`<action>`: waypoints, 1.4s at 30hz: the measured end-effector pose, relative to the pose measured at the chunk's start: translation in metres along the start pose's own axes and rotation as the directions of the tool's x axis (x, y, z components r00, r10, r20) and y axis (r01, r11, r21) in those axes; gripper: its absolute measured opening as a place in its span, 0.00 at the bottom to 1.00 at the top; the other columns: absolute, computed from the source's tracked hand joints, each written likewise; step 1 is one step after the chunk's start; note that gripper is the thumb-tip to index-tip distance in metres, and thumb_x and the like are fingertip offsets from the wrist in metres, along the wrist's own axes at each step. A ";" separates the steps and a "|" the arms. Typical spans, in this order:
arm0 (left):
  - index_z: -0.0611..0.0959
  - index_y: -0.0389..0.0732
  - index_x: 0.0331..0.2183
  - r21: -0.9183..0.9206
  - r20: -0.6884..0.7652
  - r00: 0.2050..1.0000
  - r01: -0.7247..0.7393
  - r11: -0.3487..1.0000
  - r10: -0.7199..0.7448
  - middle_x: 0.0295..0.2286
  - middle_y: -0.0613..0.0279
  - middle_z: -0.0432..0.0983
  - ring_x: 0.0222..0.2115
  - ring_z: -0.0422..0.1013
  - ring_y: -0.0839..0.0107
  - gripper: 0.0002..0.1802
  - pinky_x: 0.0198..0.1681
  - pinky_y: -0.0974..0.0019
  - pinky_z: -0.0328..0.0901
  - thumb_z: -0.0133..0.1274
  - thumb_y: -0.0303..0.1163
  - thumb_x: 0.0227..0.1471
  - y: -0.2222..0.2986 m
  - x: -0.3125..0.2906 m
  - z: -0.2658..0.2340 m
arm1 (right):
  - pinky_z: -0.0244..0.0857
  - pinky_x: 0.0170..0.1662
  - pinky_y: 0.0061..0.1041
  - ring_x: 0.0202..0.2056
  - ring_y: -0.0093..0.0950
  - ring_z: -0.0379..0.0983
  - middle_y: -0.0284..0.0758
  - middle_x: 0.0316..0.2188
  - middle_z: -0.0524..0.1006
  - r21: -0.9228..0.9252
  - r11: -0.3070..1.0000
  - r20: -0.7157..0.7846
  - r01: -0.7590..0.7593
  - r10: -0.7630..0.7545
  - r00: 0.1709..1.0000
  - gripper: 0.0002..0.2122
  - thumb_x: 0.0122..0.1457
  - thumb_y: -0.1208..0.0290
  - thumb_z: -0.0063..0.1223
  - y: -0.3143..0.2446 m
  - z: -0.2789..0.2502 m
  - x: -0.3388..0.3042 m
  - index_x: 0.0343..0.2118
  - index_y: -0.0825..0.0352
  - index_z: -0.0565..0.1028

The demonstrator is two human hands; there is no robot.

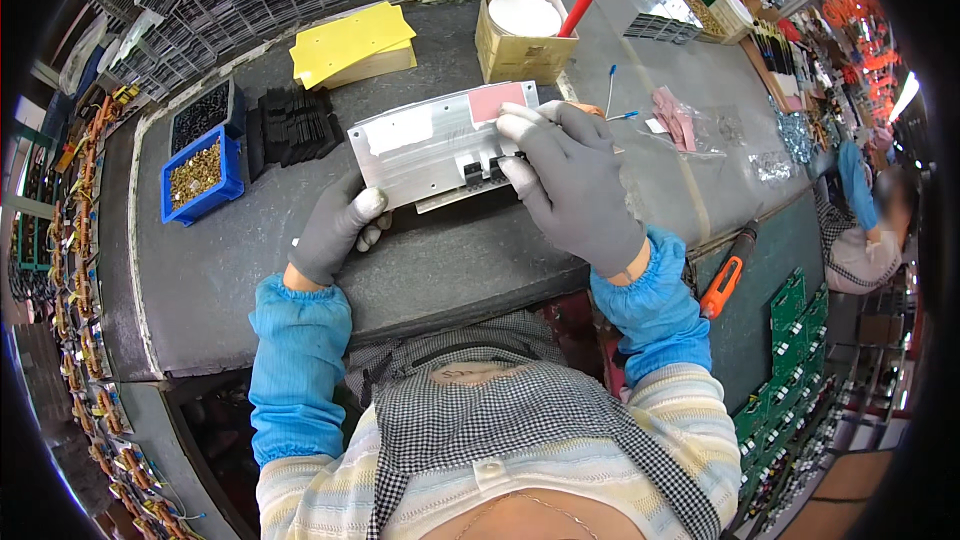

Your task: Assembling a power supply unit by applying thermal paste and securing a PCB with screws.

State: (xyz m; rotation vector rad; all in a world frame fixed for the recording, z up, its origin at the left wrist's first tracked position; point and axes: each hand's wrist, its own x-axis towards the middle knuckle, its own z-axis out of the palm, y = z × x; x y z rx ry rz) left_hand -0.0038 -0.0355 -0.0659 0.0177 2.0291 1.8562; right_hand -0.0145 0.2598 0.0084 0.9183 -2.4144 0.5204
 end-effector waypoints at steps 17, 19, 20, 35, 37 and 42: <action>0.76 0.33 0.42 -0.074 0.056 0.996 -0.063 0.995 0.067 0.24 0.65 0.70 0.17 0.62 0.82 0.46 0.18 0.77 0.54 0.55 0.72 0.45 -0.008 0.001 0.002 | 0.66 0.51 0.37 0.45 0.39 0.73 0.36 0.47 0.79 0.025 1.000 -0.092 0.012 -0.009 0.996 0.15 0.55 0.70 0.59 0.014 -0.013 -0.002 0.46 0.65 0.77; 0.76 0.32 0.45 -0.097 0.045 0.997 -0.051 0.994 0.056 0.24 0.65 0.70 0.17 0.62 0.82 0.46 0.18 0.76 0.55 0.57 0.70 0.46 -0.009 0.001 0.001 | 0.69 0.46 0.37 0.40 0.39 0.74 0.36 0.43 0.80 0.053 0.998 -0.239 -0.017 0.029 0.971 0.11 0.56 0.71 0.58 0.035 -0.033 -0.008 0.42 0.64 0.78; 0.76 0.32 0.44 -0.085 0.027 0.998 -0.046 0.995 0.049 0.24 0.65 0.70 0.17 0.62 0.82 0.46 0.18 0.76 0.54 0.56 0.70 0.46 -0.008 -0.001 0.000 | 0.70 0.44 0.36 0.38 0.39 0.75 0.37 0.40 0.80 0.038 0.990 -0.310 -0.139 0.144 0.940 0.10 0.56 0.72 0.57 0.054 -0.048 -0.016 0.41 0.63 0.79; 0.78 0.37 0.41 -0.031 -0.010 0.998 -0.066 0.997 0.066 0.22 0.66 0.70 0.18 0.61 0.81 0.45 0.19 0.75 0.52 0.50 0.75 0.49 -0.009 0.002 0.007 | 0.71 0.45 0.36 0.41 0.42 0.79 0.45 0.37 0.81 -0.258 0.684 0.102 -0.683 0.722 0.684 0.15 0.54 0.73 0.54 0.278 -0.061 -0.157 0.46 0.62 0.77; 0.77 0.31 0.42 -0.036 -0.055 0.998 -0.036 0.999 0.034 0.23 0.65 0.69 0.16 0.60 0.82 0.53 0.17 0.76 0.51 0.54 0.79 0.41 -0.008 0.001 0.009 | 0.71 0.45 0.36 0.42 0.42 0.78 0.45 0.38 0.81 -0.157 0.647 0.050 -0.746 0.759 0.649 0.15 0.54 0.75 0.52 0.277 -0.068 -0.157 0.46 0.61 0.77; 0.76 0.30 0.44 -0.044 -0.036 0.999 -0.027 0.999 0.025 0.23 0.64 0.70 0.16 0.60 0.82 0.55 0.16 0.76 0.52 0.55 0.78 0.41 -0.007 0.002 0.007 | 0.72 0.44 0.30 0.37 0.34 0.79 0.40 0.35 0.80 -0.122 0.721 -0.057 -0.682 0.681 0.730 0.14 0.56 0.75 0.56 0.286 -0.075 -0.159 0.46 0.66 0.76</action>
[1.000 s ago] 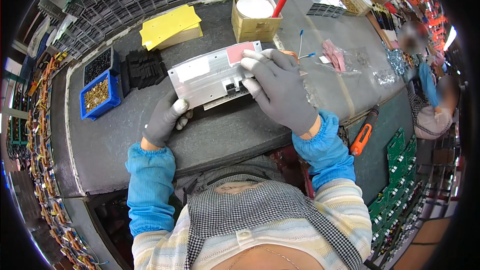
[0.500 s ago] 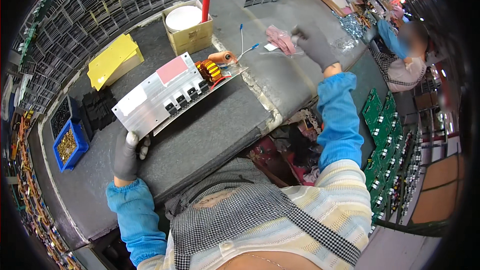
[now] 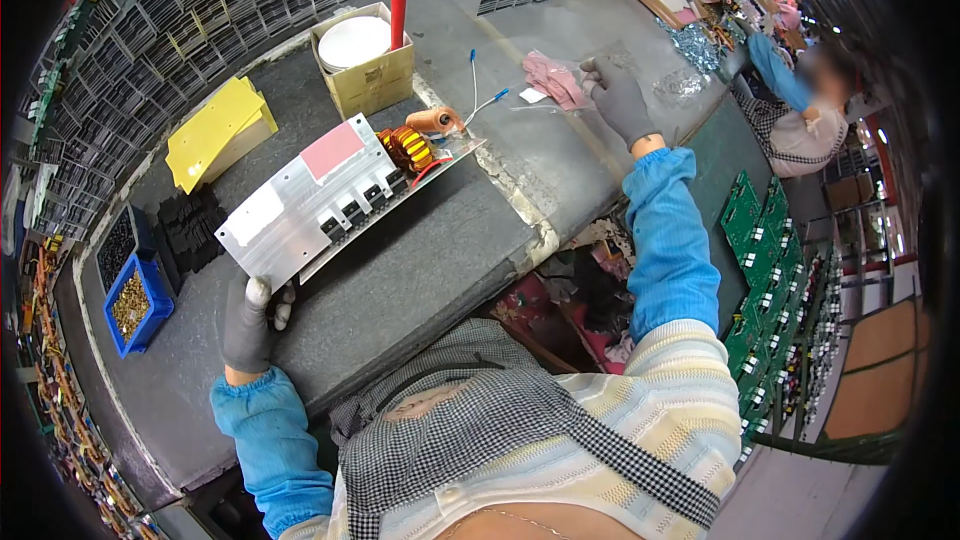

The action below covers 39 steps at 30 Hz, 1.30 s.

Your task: Assembling a power supply unit by applying thermal paste and securing a PCB with screws.

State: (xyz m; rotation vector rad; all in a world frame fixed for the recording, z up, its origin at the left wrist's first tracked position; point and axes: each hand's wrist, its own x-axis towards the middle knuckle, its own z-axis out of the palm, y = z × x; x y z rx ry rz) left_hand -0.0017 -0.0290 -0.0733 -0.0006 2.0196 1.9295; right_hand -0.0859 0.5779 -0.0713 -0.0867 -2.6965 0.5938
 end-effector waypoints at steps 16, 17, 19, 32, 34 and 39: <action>0.77 0.36 0.42 0.016 0.046 0.998 -0.035 0.999 0.034 0.24 0.64 0.71 0.18 0.61 0.79 0.47 0.20 0.74 0.54 0.51 0.76 0.47 -0.003 0.000 -0.004 | 0.71 0.45 0.32 0.42 0.36 0.79 0.42 0.38 0.81 -0.129 0.988 0.027 -0.080 0.085 0.996 0.13 0.57 0.76 0.52 -0.019 -0.012 -0.005 0.46 0.64 0.76; 0.77 0.36 0.42 0.016 0.044 0.998 -0.041 0.999 0.041 0.24 0.64 0.71 0.18 0.61 0.79 0.47 0.20 0.74 0.54 0.51 0.76 0.47 -0.002 0.001 -0.004 | 0.71 0.45 0.32 0.42 0.36 0.79 0.42 0.38 0.81 -0.128 0.989 0.022 -0.076 0.080 0.997 0.13 0.57 0.76 0.52 -0.025 -0.018 -0.006 0.46 0.64 0.76; 0.78 0.36 0.42 0.026 0.058 0.997 -0.041 0.999 0.040 0.24 0.64 0.71 0.18 0.61 0.79 0.47 0.20 0.75 0.53 0.51 0.76 0.47 0.002 0.000 -0.002 | 0.71 0.44 0.34 0.40 0.40 0.78 0.43 0.38 0.80 0.137 0.990 -0.089 0.037 -0.025 0.996 0.12 0.59 0.78 0.50 -0.042 -0.034 -0.008 0.45 0.64 0.76; 0.77 0.34 0.44 -0.036 0.088 0.996 -0.017 0.999 0.021 0.24 0.66 0.71 0.19 0.63 0.82 0.36 0.19 0.77 0.58 0.57 0.60 0.53 0.007 -0.001 -0.006 | 0.71 0.43 0.34 0.40 0.43 0.75 0.42 0.38 0.77 0.005 0.520 0.024 0.854 -0.854 0.520 0.18 0.49 0.85 0.51 -0.323 -0.074 -0.047 0.45 0.65 0.76; 0.77 0.34 0.45 -0.051 0.080 0.997 0.006 0.999 -0.002 0.24 0.67 0.71 0.19 0.64 0.83 0.35 0.20 0.77 0.58 0.58 0.59 0.53 0.008 0.001 -0.006 | 0.71 0.43 0.34 0.40 0.43 0.76 0.41 0.38 0.77 0.167 0.532 -0.040 0.830 -0.838 0.545 0.17 0.51 0.85 0.51 -0.351 -0.060 -0.047 0.45 0.66 0.76; 0.77 0.32 0.47 -0.058 0.105 0.994 0.035 0.998 -0.029 0.23 0.68 0.72 0.18 0.64 0.84 0.40 0.20 0.78 0.61 0.59 0.62 0.51 0.006 0.000 -0.010 | 0.70 0.41 0.31 0.38 0.37 0.77 0.41 0.36 0.77 0.508 0.567 0.060 0.648 -0.774 0.631 0.09 0.62 0.80 0.50 -0.392 -0.006 -0.045 0.45 0.67 0.74</action>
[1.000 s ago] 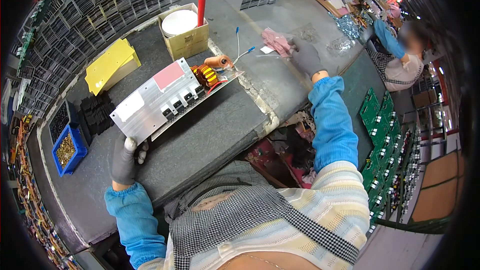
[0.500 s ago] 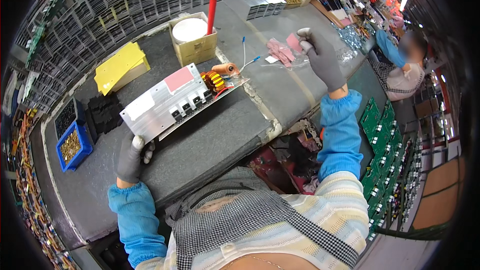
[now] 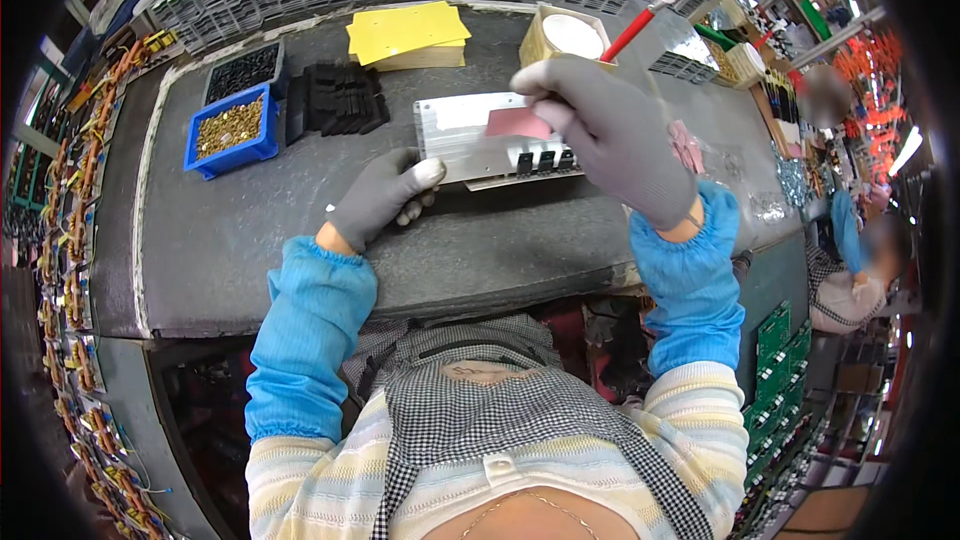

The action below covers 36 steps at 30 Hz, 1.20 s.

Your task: Assembling a power supply unit by applying thermal paste and securing a PCB with screws.

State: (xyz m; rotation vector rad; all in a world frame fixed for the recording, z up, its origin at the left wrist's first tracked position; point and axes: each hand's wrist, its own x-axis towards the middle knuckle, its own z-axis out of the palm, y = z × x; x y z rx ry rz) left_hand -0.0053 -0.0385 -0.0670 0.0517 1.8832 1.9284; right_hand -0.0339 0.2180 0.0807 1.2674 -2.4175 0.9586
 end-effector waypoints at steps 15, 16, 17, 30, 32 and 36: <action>0.76 0.31 0.44 0.014 0.000 1.000 0.001 1.000 -0.001 0.23 0.66 0.73 0.18 0.67 0.84 0.43 0.19 0.78 0.63 0.61 0.65 0.48 -0.001 0.001 -0.002 | 0.74 0.44 0.31 0.40 0.37 0.79 0.41 0.36 0.79 -0.086 0.981 0.130 -0.174 0.184 0.974 0.08 0.62 0.76 0.50 0.013 0.047 0.031 0.44 0.67 0.73; 0.76 0.31 0.44 0.014 0.000 1.000 0.002 1.000 -0.002 0.23 0.66 0.73 0.18 0.67 0.84 0.43 0.19 0.78 0.63 0.61 0.65 0.48 -0.001 0.001 -0.002 | 0.74 0.44 0.32 0.40 0.37 0.79 0.41 0.36 0.79 -0.104 0.979 0.131 -0.176 0.189 0.973 0.08 0.62 0.76 0.50 0.014 0.047 0.031 0.44 0.67 0.73; 0.76 0.31 0.44 0.014 -0.002 1.000 0.008 1.000 -0.008 0.23 0.66 0.73 0.18 0.67 0.84 0.44 0.19 0.78 0.63 0.61 0.66 0.47 0.000 0.001 -0.002 | 0.74 0.44 0.32 0.40 0.37 0.79 0.41 0.36 0.79 -0.103 0.979 0.131 -0.176 0.189 0.973 0.08 0.62 0.76 0.50 0.015 0.048 0.031 0.44 0.67 0.73; 0.76 0.31 0.44 0.013 -0.027 1.000 0.014 1.000 -0.013 0.22 0.66 0.73 0.17 0.67 0.84 0.40 0.19 0.78 0.63 0.62 0.62 0.49 -0.003 0.002 -0.002 | 0.71 0.39 0.37 0.37 0.40 0.76 0.39 0.38 0.77 -0.333 0.943 -0.042 0.018 -0.034 0.999 0.12 0.55 0.76 0.54 0.006 0.036 0.008 0.44 0.65 0.73; 0.76 0.32 0.44 0.027 -0.025 0.999 0.022 0.999 -0.022 0.22 0.66 0.73 0.18 0.67 0.84 0.41 0.19 0.78 0.63 0.62 0.62 0.48 -0.004 0.004 -0.002 | 0.71 0.40 0.37 0.39 0.40 0.76 0.38 0.39 0.77 -0.405 0.910 -0.017 0.087 -0.102 0.995 0.14 0.53 0.77 0.55 -0.002 0.033 -0.004 0.44 0.65 0.74; 0.76 0.32 0.44 0.026 -0.008 1.000 0.016 1.000 -0.016 0.23 0.67 0.73 0.19 0.68 0.84 0.42 0.19 0.78 0.63 0.62 0.64 0.47 -0.001 0.002 -0.003 | 0.66 0.46 0.37 0.45 0.37 0.73 0.38 0.44 0.77 -0.462 0.877 0.129 0.132 -0.081 0.988 0.16 0.49 0.76 0.55 -0.020 0.047 -0.025 0.43 0.66 0.74</action>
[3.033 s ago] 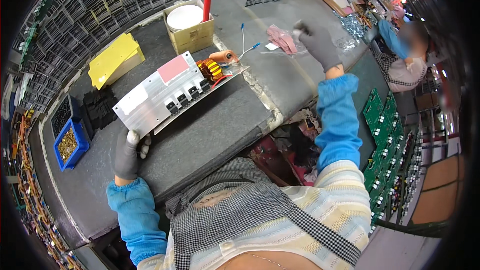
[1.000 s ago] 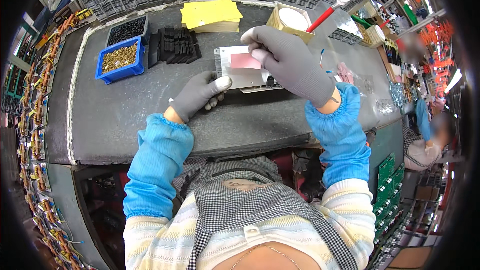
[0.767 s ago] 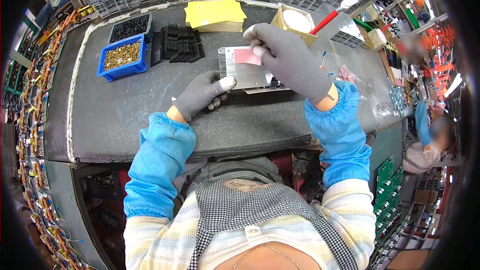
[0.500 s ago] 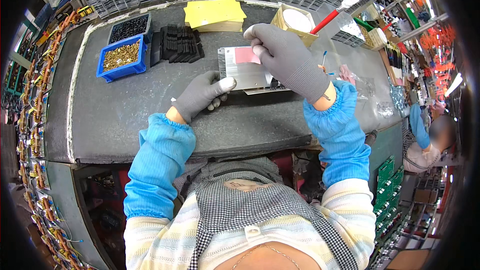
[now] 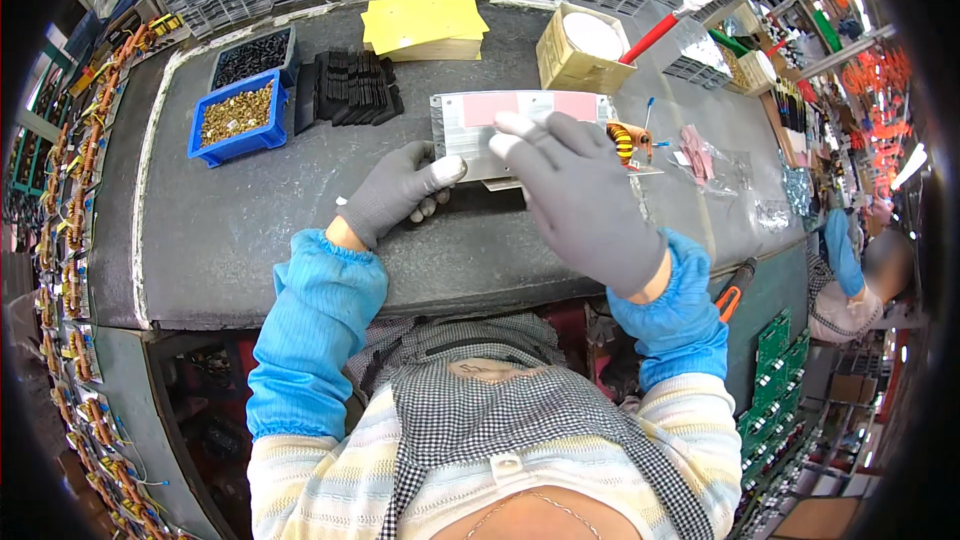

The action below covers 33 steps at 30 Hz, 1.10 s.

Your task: Assembling a power supply unit by applying thermal paste and securing a PCB with screws.

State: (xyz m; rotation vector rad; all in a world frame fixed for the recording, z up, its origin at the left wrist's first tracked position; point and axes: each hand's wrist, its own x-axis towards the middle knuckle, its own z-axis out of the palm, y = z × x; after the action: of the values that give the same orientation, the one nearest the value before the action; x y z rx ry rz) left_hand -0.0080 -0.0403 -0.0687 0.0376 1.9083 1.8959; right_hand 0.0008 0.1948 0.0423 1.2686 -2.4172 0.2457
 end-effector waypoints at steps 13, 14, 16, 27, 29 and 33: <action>0.76 0.32 0.44 0.019 0.002 1.000 0.009 1.000 -0.009 0.23 0.66 0.74 0.20 0.69 0.83 0.43 0.20 0.77 0.64 0.62 0.65 0.47 -0.004 0.003 -0.001 | 0.63 0.49 0.36 0.47 0.35 0.71 0.39 0.51 0.76 -0.072 0.997 0.004 -0.010 0.010 1.000 0.17 0.48 0.72 0.56 0.001 0.021 0.004 0.43 0.66 0.74; 0.76 0.32 0.44 0.018 0.006 1.000 0.005 1.000 -0.005 0.23 0.66 0.74 0.20 0.69 0.83 0.43 0.20 0.77 0.65 0.62 0.65 0.47 -0.005 0.003 -0.002 | 0.63 0.49 0.36 0.47 0.35 0.71 0.39 0.51 0.76 -0.071 0.997 0.002 -0.006 0.006 1.000 0.17 0.48 0.72 0.56 0.001 0.021 0.004 0.43 0.66 0.74; 0.75 0.32 0.44 0.017 0.010 1.000 0.002 1.000 -0.002 0.23 0.66 0.74 0.20 0.69 0.83 0.43 0.20 0.77 0.65 0.62 0.65 0.47 -0.006 0.004 -0.002 | 0.63 0.49 0.36 0.47 0.35 0.71 0.39 0.51 0.76 -0.069 0.998 0.011 -0.010 0.011 1.000 0.17 0.48 0.72 0.56 0.001 0.020 0.004 0.43 0.66 0.74; 0.75 0.32 0.46 -0.007 0.039 0.999 -0.006 1.000 0.006 0.24 0.66 0.73 0.19 0.68 0.82 0.41 0.20 0.77 0.63 0.62 0.61 0.48 -0.003 0.004 -0.001 | 0.64 0.50 0.37 0.47 0.35 0.71 0.37 0.46 0.77 -0.034 0.999 -0.034 -0.005 0.004 0.999 0.16 0.49 0.72 0.55 -0.006 0.017 0.008 0.43 0.65 0.74; 0.74 0.32 0.48 -0.034 0.052 0.999 -0.011 0.999 0.013 0.25 0.66 0.73 0.20 0.67 0.82 0.41 0.20 0.76 0.62 0.62 0.60 0.49 -0.003 0.006 0.002 | 0.65 0.49 0.37 0.46 0.35 0.72 0.36 0.41 0.78 -0.019 1.000 -0.084 -0.007 0.005 0.996 0.16 0.49 0.72 0.55 -0.002 0.020 0.005 0.43 0.65 0.75; 0.73 0.32 0.50 -0.072 0.045 0.999 -0.018 0.997 0.022 0.27 0.64 0.72 0.21 0.65 0.80 0.42 0.20 0.75 0.59 0.64 0.57 0.47 0.000 -0.006 0.004 | 0.65 0.49 0.37 0.46 0.35 0.72 0.36 0.38 0.77 0.083 0.997 -0.208 0.007 0.010 0.978 0.15 0.48 0.72 0.55 0.002 0.013 -0.001 0.42 0.64 0.75</action>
State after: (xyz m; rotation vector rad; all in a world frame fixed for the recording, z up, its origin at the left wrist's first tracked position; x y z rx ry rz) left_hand -0.0017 -0.0387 -0.0671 0.0780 1.8156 1.9577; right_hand -0.0035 0.1921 0.0299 1.2107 -2.2503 0.4609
